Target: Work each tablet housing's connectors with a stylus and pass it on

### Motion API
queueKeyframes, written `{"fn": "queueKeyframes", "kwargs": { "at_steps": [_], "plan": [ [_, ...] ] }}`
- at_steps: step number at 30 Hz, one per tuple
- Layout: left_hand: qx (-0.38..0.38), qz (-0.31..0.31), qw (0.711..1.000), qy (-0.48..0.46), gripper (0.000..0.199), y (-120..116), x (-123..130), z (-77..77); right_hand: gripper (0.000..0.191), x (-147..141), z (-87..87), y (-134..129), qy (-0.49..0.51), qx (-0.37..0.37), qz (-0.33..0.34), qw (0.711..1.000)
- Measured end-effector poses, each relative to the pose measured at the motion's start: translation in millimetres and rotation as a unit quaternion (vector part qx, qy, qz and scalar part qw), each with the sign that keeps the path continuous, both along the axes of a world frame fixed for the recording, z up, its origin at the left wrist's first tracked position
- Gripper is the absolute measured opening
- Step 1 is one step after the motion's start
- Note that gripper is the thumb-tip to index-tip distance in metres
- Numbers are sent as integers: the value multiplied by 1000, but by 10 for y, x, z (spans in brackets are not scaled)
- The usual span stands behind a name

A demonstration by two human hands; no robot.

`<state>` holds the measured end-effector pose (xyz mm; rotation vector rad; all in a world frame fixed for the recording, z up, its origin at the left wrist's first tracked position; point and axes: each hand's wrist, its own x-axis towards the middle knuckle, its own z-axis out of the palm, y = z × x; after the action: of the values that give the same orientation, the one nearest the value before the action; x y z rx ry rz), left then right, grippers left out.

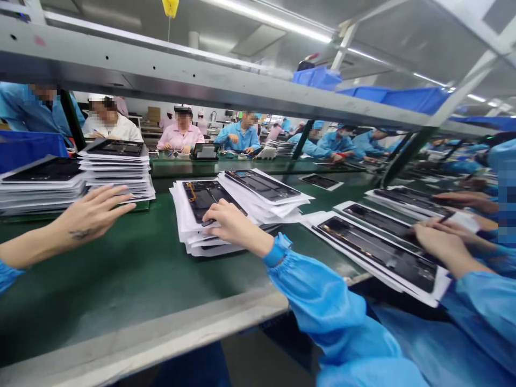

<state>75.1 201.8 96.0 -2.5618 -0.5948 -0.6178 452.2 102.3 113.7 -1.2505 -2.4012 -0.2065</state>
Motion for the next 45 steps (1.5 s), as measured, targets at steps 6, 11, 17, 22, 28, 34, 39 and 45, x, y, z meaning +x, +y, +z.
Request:
{"fn": "queueKeyframes", "kwargs": {
  "at_steps": [6,11,17,22,28,34,39,45],
  "plan": [
    [-178,-57,981,-57,39,-120,466,114,22,47,-22,84,-33,-13,13,999],
    [-392,-45,903,-168,24,-116,810,130,25,24,-44,156,-18,37,5,999],
    [-557,-30,793,-246,64,84,1538,226,25,-125,85,264,48,119,13,992],
    [-580,-42,734,-351,53,-193,1569,369,23,-522,-61,-259,96,166,42,981],
    [-613,71,668,-415,53,-1097,251,94,56,-836,-341,-1273,279,119,90,949],
    [-609,169,669,-390,48,-1516,-192,-494,14,-1412,-688,-1352,407,-33,164,898],
    [-531,244,777,-235,60,-1561,-486,-578,28,-1833,-875,-1381,338,-79,172,922],
    [-331,131,934,-39,24,-1827,-648,-622,33,-1960,-1118,-1421,338,-101,153,923]
  ]
}}
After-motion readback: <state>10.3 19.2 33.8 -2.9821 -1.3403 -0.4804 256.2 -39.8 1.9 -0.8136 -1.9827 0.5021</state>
